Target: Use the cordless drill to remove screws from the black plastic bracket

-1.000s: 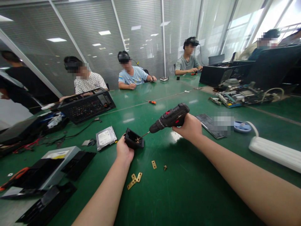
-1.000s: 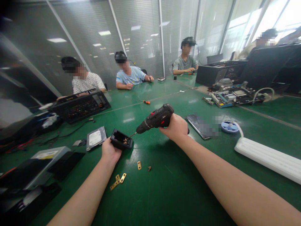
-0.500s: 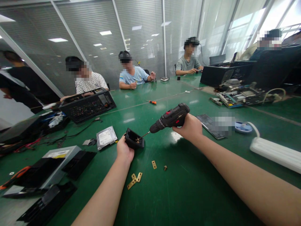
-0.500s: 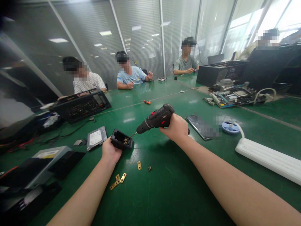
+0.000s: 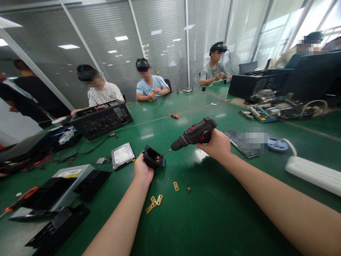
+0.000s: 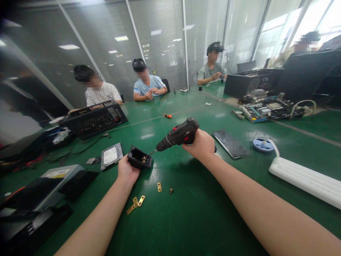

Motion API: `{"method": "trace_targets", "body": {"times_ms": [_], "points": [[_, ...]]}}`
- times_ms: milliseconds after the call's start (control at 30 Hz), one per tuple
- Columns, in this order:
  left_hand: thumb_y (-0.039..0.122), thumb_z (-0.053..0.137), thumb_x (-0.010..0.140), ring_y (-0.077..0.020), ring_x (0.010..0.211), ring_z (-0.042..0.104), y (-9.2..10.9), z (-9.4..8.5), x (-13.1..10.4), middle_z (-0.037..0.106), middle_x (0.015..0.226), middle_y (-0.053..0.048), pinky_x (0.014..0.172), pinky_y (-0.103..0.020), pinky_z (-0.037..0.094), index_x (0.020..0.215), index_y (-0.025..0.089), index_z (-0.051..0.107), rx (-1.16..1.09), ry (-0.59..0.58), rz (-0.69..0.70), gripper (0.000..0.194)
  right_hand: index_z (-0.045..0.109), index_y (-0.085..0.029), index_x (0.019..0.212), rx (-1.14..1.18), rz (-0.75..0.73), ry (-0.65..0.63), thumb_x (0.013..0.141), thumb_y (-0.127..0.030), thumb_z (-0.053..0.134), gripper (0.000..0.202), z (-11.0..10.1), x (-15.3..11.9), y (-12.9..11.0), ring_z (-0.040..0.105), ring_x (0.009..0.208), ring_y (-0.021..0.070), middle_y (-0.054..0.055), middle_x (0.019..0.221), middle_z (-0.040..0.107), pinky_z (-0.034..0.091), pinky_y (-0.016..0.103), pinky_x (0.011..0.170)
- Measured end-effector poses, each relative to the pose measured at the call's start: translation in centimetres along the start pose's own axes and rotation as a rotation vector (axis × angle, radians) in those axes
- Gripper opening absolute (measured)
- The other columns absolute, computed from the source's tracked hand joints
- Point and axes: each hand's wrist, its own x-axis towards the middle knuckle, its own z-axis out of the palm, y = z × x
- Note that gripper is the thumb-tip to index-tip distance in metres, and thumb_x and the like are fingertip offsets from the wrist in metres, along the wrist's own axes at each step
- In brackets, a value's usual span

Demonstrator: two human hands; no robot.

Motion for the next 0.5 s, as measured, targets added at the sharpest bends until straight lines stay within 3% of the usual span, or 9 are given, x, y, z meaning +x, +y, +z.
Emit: {"method": "trace_targets", "body": {"times_ms": [500], "points": [[0.017,0.059,0.083,-0.0187,0.065,0.062,0.18,0.21,-0.51,0.066,0.069,-0.003,0.067,-0.029,0.054,0.070,0.019,0.065,-0.023,-0.001,-0.005,0.015,0.064,-0.023,0.092,-0.014,0.006,-0.012,0.072,-0.048,0.077,0.034,0.08,-0.09,-0.03,0.077,0.090,0.0357,0.012,0.093,0.079,0.046,0.036,0.066]]}}
